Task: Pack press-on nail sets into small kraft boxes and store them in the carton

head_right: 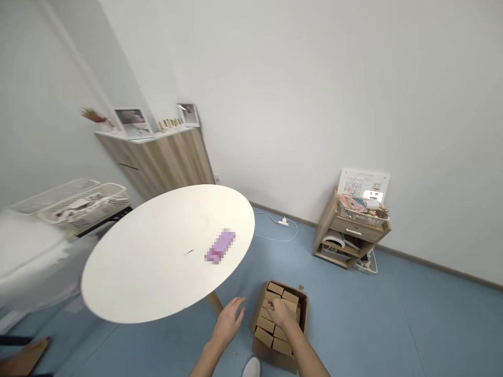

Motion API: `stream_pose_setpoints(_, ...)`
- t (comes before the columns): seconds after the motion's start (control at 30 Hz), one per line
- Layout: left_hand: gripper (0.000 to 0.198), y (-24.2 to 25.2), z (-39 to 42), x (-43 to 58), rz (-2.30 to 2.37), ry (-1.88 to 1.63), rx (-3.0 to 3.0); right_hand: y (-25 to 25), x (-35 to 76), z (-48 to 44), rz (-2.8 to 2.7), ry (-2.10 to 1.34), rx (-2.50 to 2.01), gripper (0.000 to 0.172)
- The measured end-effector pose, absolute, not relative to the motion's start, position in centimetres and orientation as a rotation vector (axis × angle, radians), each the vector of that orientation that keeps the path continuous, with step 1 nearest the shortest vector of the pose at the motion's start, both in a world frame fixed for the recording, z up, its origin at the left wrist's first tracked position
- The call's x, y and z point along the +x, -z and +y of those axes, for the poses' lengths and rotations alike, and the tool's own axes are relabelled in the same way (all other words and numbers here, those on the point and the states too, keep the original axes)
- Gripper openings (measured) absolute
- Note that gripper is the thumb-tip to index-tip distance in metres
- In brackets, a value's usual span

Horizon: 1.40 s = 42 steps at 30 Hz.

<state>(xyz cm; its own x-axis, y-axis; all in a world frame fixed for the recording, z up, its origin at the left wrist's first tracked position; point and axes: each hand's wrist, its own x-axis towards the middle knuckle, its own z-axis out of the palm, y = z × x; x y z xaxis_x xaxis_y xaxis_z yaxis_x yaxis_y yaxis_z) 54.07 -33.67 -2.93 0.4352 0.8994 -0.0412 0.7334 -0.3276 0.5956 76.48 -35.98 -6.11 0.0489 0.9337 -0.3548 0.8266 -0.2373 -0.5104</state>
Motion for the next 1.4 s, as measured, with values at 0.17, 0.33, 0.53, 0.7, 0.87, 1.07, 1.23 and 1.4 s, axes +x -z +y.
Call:
stream_pose_setpoints(0.17, 0.047, -0.1, -34.7, 44.0, 1.731, -0.322, 2.074, -1.4, 69.7, -35.5, -1.876, -1.043, -1.848, 0.028)
stream_pose_setpoints(0.33, 0.054, -1.8, -36.0, 35.2, 1.919, -0.113, 1.964, -3.0, 60.6, -35.5, -1.977, -1.045, -1.645, 0.030)
stream_pose_setpoints(0.53, 0.057, -3.2, -35.6, 24.1, 2.018, -0.152, 1.773, -2.4, 49.1, -32.2, -2.073, -1.035, -1.521, 0.037)
stream_pose_setpoints(0.7, 0.055, -4.4, -34.3, 13.8, 1.818, -0.166, 1.642, -1.7, 39.2, -27.3, -2.059, -1.075, -1.571, 0.040)
stream_pose_setpoints(0.87, 0.048, -6.7, -31.9, 4.6, 1.852, -0.298, 1.616, -2.6, 29.5, -22.6, -2.101, -1.194, -1.531, 0.034)
stream_pose_setpoints(1.07, 0.040, -9.4, -26.9, -3.6, 1.904, -0.674, 1.650, -5.6, 19.6, -15.6, -2.123, -1.231, -1.360, 0.034)
stream_pose_setpoints(1.23, 0.037, -9.3, -21.8, -9.5, 1.934, -0.896, 1.646, -5.5, 13.0, -9.2, -2.105, -1.228, -1.286, 0.035)
stream_pose_setpoints(1.4, 0.038, -8.2, -15.6, -16.4, 1.951, -0.873, 1.635, -4.0, 7.1, -1.4, -2.083, -1.229, -1.276, 0.035)
